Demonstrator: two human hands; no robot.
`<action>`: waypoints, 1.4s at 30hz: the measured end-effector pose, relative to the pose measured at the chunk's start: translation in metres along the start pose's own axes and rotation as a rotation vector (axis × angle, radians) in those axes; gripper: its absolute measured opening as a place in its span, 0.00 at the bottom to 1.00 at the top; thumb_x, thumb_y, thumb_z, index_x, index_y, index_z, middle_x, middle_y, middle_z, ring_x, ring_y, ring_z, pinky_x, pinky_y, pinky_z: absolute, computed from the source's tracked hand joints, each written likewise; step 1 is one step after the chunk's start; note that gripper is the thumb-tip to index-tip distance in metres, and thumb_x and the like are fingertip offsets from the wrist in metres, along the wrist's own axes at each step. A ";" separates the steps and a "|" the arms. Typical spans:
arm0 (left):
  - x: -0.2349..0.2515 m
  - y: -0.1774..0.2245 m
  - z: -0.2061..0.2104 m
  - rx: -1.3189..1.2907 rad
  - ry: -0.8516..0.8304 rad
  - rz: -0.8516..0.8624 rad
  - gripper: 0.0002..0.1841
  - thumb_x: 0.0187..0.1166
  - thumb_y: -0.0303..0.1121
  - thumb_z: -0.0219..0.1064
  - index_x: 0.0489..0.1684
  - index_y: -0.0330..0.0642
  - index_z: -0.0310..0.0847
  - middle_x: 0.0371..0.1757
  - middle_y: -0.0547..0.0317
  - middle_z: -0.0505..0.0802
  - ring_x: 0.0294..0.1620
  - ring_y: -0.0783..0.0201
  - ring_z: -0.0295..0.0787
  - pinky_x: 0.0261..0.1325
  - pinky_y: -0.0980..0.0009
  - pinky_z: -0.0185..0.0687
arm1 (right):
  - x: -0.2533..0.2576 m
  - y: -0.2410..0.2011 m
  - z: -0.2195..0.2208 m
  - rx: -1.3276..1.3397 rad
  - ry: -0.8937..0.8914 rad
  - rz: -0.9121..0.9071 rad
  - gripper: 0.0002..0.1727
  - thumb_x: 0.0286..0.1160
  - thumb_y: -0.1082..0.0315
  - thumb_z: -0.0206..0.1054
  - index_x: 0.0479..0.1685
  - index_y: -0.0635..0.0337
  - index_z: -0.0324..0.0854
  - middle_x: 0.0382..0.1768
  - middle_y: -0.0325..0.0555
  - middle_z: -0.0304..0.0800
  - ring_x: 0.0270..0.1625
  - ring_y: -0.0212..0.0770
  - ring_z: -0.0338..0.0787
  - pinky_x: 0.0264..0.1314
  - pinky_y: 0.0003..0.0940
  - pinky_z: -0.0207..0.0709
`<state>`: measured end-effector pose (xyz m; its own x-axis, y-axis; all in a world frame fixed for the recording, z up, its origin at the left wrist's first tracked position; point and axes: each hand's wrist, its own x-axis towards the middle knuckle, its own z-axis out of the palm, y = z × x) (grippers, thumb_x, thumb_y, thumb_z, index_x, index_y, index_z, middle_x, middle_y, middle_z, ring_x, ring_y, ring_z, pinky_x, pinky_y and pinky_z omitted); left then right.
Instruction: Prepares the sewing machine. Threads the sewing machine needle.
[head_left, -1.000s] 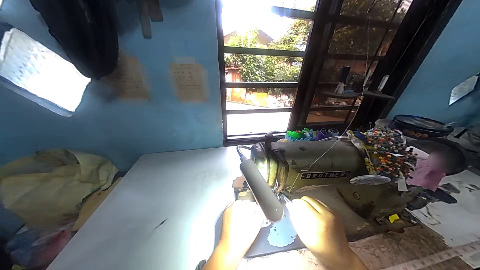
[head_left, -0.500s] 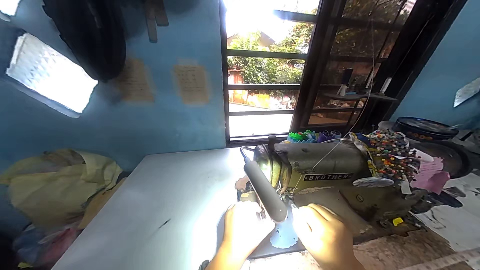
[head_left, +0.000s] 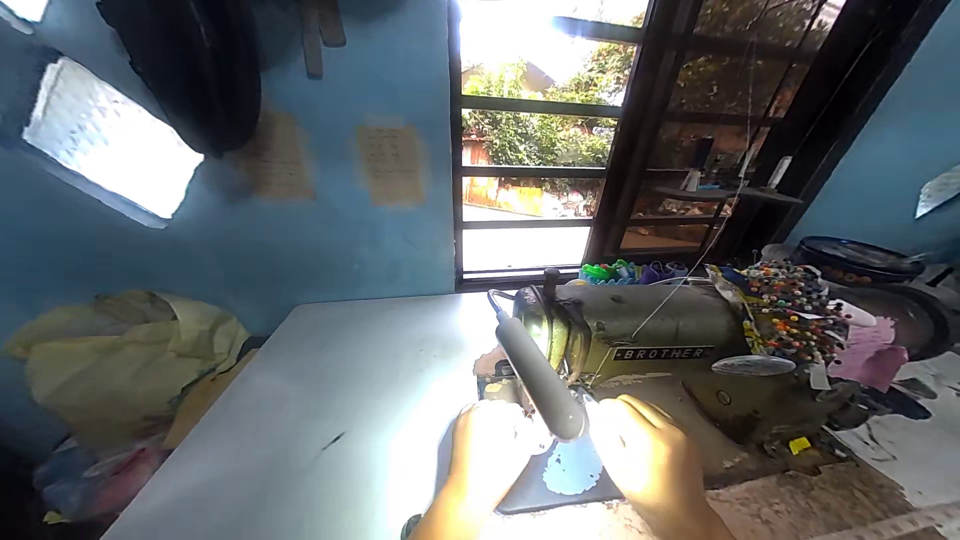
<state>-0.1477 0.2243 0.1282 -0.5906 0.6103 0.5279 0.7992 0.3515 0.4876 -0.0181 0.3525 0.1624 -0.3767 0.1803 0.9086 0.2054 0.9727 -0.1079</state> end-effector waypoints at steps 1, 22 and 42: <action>0.000 0.000 0.000 -0.002 0.006 0.006 0.14 0.69 0.39 0.65 0.15 0.41 0.84 0.20 0.57 0.87 0.27 0.60 0.87 0.38 0.58 0.81 | 0.000 0.001 -0.003 0.003 0.019 0.001 0.18 0.73 0.62 0.58 0.14 0.55 0.81 0.15 0.42 0.82 0.21 0.35 0.84 0.23 0.27 0.74; -0.002 0.011 -0.020 0.010 -0.149 -0.029 0.17 0.76 0.39 0.64 0.22 0.38 0.90 0.26 0.50 0.93 0.37 0.52 0.94 0.47 0.50 0.83 | -0.003 -0.040 0.010 0.065 0.129 -0.094 0.20 0.72 0.58 0.65 0.10 0.53 0.79 0.09 0.38 0.75 0.17 0.34 0.79 0.24 0.27 0.71; -0.002 0.007 -0.021 0.030 -0.142 -0.005 0.17 0.75 0.40 0.66 0.23 0.37 0.92 0.28 0.49 0.94 0.39 0.50 0.95 0.48 0.50 0.84 | -0.002 -0.047 0.004 0.012 -0.014 0.041 0.20 0.66 0.56 0.65 0.05 0.52 0.78 0.09 0.38 0.78 0.17 0.34 0.82 0.19 0.31 0.72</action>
<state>-0.1430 0.2103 0.1455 -0.5748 0.7020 0.4205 0.8003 0.3750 0.4678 -0.0312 0.3070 0.1640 -0.3805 0.2224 0.8976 0.2104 0.9660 -0.1502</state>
